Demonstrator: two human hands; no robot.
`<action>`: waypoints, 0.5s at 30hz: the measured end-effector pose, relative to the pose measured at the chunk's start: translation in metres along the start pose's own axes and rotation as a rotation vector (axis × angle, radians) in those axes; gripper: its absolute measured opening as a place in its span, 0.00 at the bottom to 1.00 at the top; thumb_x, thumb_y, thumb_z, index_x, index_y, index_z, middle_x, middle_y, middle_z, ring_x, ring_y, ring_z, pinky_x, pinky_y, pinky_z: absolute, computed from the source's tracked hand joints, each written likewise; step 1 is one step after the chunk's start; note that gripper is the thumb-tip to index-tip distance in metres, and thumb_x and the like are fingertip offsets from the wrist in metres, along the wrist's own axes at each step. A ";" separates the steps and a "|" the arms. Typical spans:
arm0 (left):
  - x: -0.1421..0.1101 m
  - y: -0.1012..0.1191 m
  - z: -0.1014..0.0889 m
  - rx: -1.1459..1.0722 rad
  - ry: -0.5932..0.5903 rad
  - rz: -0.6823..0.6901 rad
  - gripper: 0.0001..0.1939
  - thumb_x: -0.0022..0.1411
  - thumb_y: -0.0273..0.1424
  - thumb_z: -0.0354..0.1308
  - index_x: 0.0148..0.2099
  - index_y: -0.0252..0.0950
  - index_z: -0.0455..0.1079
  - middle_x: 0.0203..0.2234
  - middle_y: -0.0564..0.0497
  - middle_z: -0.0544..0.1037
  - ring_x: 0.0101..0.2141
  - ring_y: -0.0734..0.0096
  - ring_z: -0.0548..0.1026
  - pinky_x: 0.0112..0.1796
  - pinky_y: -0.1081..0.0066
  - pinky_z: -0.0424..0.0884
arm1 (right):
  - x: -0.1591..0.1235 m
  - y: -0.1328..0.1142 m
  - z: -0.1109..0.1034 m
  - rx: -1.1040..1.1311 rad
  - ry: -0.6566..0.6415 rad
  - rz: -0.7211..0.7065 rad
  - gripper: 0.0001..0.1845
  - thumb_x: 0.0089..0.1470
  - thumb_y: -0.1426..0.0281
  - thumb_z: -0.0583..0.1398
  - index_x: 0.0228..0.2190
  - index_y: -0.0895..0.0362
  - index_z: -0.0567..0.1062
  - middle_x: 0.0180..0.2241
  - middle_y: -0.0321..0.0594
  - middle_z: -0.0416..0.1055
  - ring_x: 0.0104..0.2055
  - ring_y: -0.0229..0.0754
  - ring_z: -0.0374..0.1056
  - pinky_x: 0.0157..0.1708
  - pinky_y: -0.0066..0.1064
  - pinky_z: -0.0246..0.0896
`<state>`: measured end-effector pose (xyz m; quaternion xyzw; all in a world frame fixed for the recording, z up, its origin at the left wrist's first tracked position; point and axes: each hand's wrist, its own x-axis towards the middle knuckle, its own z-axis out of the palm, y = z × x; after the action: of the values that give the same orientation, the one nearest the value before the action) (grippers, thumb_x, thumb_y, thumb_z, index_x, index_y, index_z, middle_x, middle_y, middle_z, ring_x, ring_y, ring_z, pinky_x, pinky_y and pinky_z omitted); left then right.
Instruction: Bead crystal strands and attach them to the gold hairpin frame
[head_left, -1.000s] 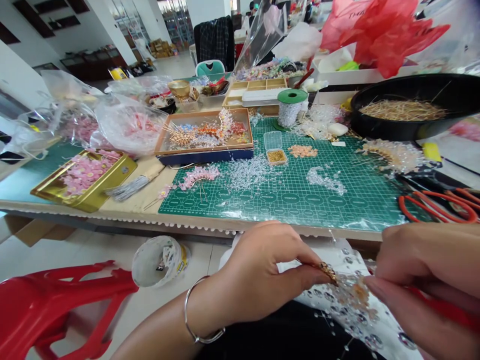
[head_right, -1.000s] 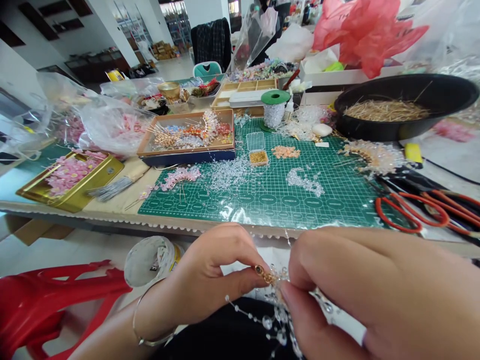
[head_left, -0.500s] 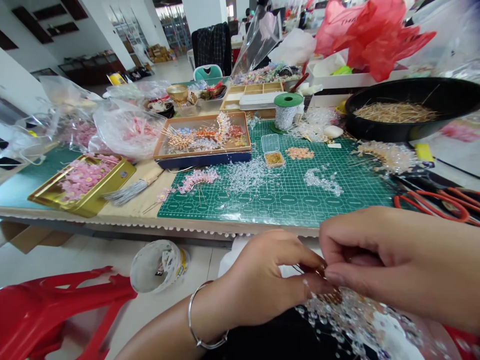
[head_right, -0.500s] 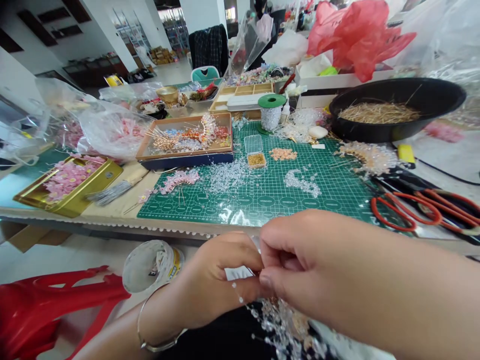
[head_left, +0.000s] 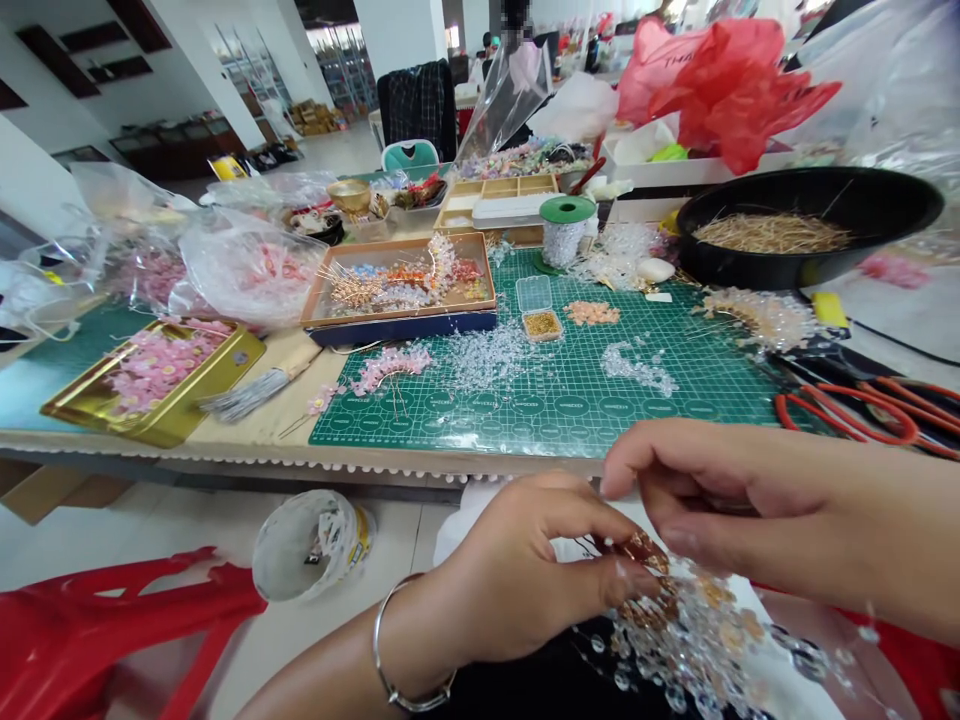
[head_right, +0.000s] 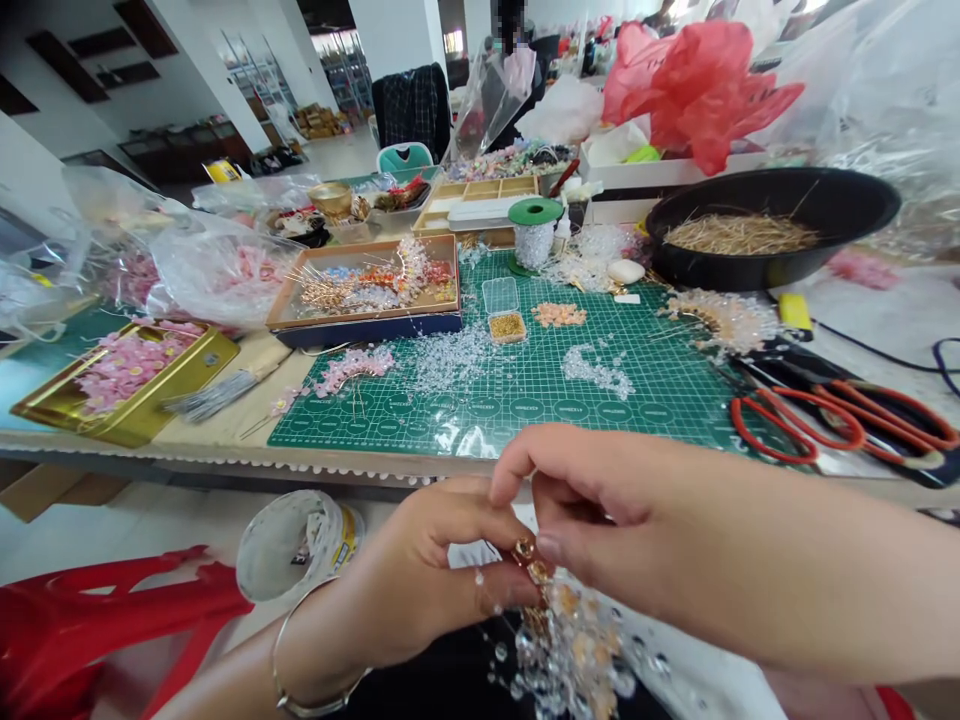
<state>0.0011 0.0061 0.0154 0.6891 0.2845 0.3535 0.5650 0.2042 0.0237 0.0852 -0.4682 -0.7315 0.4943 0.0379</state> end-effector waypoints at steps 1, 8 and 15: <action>0.000 0.000 0.000 -0.005 0.007 0.010 0.01 0.60 0.26 0.67 0.36 0.34 0.80 0.34 0.49 0.80 0.37 0.71 0.75 0.40 0.73 0.69 | 0.000 -0.001 0.003 -0.013 0.012 0.022 0.14 0.63 0.55 0.56 0.44 0.46 0.74 0.24 0.29 0.66 0.20 0.31 0.57 0.18 0.21 0.52; -0.002 0.001 0.001 -0.029 0.028 0.000 0.06 0.59 0.34 0.68 0.35 0.36 0.80 0.32 0.50 0.80 0.35 0.69 0.76 0.39 0.72 0.70 | -0.001 -0.007 -0.001 0.004 0.033 -0.007 0.14 0.61 0.52 0.58 0.40 0.46 0.76 0.29 0.32 0.71 0.29 0.37 0.65 0.27 0.25 0.60; -0.006 0.005 -0.003 0.027 0.077 -0.005 0.07 0.58 0.34 0.69 0.33 0.36 0.80 0.27 0.51 0.80 0.31 0.73 0.74 0.36 0.73 0.69 | -0.010 0.034 -0.010 0.297 -0.036 -0.129 0.13 0.59 0.52 0.61 0.32 0.48 0.76 0.31 0.32 0.69 0.34 0.39 0.65 0.35 0.30 0.61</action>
<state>-0.0048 0.0020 0.0192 0.6817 0.3126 0.3745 0.5453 0.2372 0.0259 0.0687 -0.4007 -0.6793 0.6020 0.1252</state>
